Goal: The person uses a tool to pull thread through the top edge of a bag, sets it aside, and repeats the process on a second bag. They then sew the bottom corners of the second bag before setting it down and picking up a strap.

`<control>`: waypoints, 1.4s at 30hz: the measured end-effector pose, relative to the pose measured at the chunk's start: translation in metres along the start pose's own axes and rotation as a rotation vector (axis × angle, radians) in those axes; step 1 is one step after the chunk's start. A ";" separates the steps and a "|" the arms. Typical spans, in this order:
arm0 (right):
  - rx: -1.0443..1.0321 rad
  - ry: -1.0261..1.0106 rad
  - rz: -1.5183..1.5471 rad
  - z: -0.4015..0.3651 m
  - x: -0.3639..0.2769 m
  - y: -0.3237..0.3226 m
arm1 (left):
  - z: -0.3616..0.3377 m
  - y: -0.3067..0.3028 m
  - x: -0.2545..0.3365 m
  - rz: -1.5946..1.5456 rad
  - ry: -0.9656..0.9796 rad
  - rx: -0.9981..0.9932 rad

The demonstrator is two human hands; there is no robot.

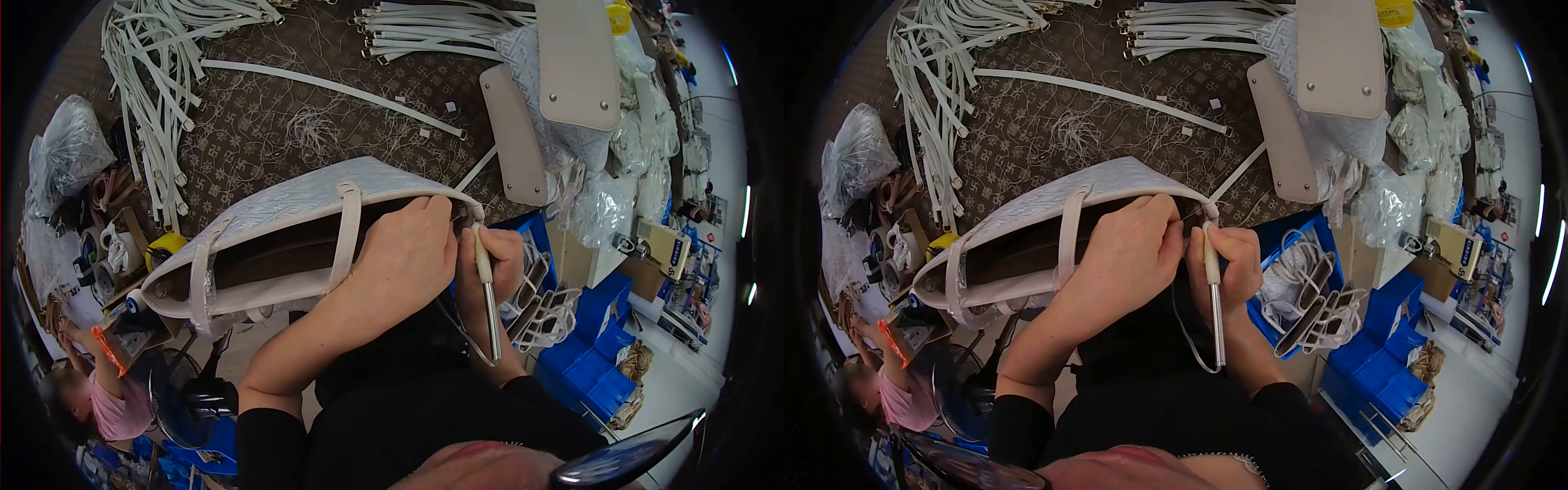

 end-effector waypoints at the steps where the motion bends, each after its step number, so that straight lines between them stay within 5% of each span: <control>1: 0.001 -0.001 -0.003 0.000 0.000 0.000 | 0.000 0.000 0.000 0.000 0.000 0.001; 42: -0.013 -0.005 0.288 0.001 0.013 -0.003 | 0.001 0.000 -0.001 0.116 -0.063 -0.079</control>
Point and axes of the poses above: each hand's wrist, its own z-axis towards the middle knuckle, its own y-axis out of the palm, x = y × z, the point moved 10 cm from there along z, towards the middle knuckle, and after that the axes turned 3 degrees about -z, right-handed, at the moved point
